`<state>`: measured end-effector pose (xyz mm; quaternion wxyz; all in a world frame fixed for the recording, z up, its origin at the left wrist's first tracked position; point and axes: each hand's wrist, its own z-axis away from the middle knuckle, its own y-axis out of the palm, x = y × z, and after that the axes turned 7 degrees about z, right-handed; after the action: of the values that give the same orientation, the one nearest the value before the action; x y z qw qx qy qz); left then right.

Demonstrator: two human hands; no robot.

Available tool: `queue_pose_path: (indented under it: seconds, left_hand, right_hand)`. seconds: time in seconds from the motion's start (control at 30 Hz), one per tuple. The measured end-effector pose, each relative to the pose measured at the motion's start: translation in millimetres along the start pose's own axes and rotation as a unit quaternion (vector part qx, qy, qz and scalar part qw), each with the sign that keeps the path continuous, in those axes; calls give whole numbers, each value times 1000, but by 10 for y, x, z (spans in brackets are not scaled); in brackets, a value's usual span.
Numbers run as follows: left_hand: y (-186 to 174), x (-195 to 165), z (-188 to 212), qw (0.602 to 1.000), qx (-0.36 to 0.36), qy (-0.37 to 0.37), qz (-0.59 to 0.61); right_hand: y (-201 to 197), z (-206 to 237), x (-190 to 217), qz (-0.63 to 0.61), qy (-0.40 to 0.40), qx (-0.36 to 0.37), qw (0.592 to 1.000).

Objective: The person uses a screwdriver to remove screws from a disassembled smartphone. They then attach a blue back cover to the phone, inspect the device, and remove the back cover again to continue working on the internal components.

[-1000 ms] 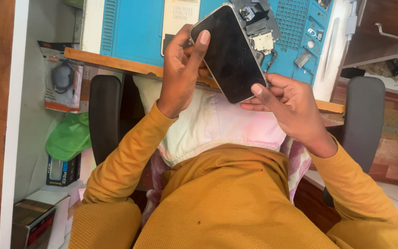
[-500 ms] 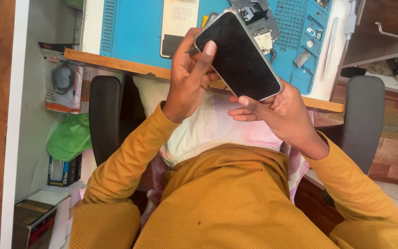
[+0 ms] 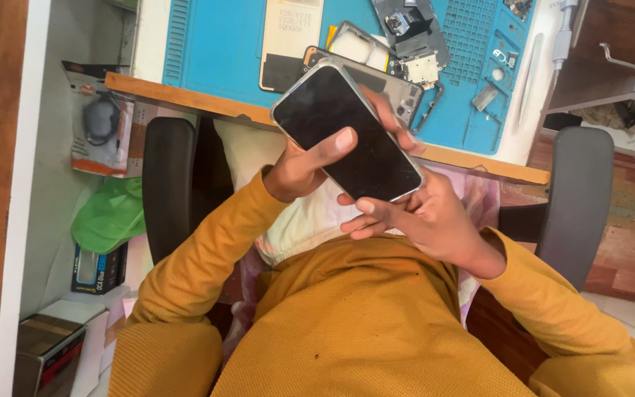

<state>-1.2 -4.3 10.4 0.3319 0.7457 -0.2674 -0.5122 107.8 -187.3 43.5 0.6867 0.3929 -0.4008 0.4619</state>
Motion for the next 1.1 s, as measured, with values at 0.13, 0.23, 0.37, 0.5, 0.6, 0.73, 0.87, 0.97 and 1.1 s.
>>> queue_pose_path:
  seconds: [0.13,0.23,0.37,0.5,0.6,0.73,0.87,0.97,1.1]
  left_hand:
    - [-23,-15,11,999,4,9,-32]
    - [-35,-5,-22,999,10,22,-43]
    - [-37,2,-52,997,9,18,-75]
    - [-37,20,-56,997,4,16,-70]
    - [-53,43,-41,998,-6,-10,-60]
    - [-71,148,4,997,-22,-74,7]
    - [-110,249,23,994,-40,-70,67]
    - [-160,270,-23,991,-66,-80,86]
    - [-198,304,-57,996,-3,-69,62]
  right_hand:
    - [66,-22,-53,-65,31,20,997]
    - [49,-40,-77,-79,50,24,995]
    - [-4,-62,-124,-54,62,18,996]
    - [-20,-79,-179,-83,70,38,993]
    - [-4,-79,-187,-122,81,68,987]
    - [12,-28,-131,-146,33,126,981]
    - [-29,-18,-38,-127,86,125,980]
    - [-52,-43,13,-110,23,123,986]
    - [-69,-37,64,-117,-22,152,981]
